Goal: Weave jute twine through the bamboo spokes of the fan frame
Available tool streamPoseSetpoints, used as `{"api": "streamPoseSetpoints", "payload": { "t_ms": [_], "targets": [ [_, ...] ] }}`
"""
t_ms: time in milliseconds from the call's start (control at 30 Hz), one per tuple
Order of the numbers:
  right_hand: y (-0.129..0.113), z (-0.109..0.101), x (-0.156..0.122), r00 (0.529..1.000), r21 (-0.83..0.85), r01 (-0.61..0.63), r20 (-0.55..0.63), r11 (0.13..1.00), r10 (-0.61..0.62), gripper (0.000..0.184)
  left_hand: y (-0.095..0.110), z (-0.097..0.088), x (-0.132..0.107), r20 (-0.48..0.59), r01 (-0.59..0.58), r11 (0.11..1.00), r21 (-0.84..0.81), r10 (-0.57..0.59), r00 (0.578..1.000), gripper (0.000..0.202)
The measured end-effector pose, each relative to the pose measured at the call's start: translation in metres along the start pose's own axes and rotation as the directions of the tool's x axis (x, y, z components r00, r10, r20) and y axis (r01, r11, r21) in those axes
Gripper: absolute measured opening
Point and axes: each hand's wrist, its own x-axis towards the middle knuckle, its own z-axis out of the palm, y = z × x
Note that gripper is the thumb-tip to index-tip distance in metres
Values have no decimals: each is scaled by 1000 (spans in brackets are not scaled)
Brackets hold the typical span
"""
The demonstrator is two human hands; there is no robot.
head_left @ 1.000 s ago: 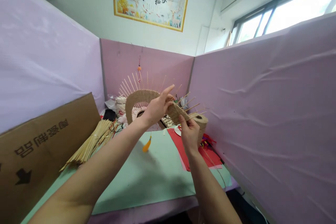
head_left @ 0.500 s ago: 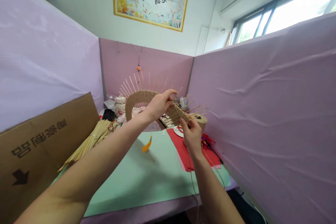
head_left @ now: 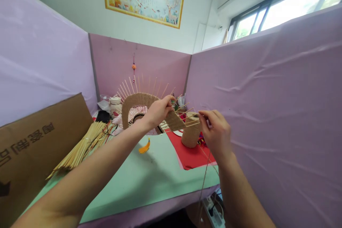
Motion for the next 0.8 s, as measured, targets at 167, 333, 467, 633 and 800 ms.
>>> {"api": "streamPoseSetpoints", "payload": {
  "t_ms": [167, 333, 467, 633, 800],
  "targets": [
    [17, 1, 14, 998, 54, -25, 53, 998, 22, 15, 5, 4, -5, 31, 29, 1000, 11, -29, 999, 28],
    [18, -2, 14, 998, 105, -7, 70, 994, -1, 15, 7, 7, -7, 48, 29, 998, 51, -31, 998, 28],
    [20, -1, 12, 997, 85, -19, 76, 996, 13, 16, 7, 8, -8, 49, 5, 999, 46, -7, 999, 27],
    [22, -2, 8, 988, 22, -95, 127, 995, 92, 15, 7, 9, -8, 15, 6, 998, 69, -7, 1000, 21],
    [-10, -8, -13, 997, -3, -23, 73, 1000, 23, 15, 4, 12, -7, 11, 16, 995, 96, -17, 1000, 19]
  ]
}}
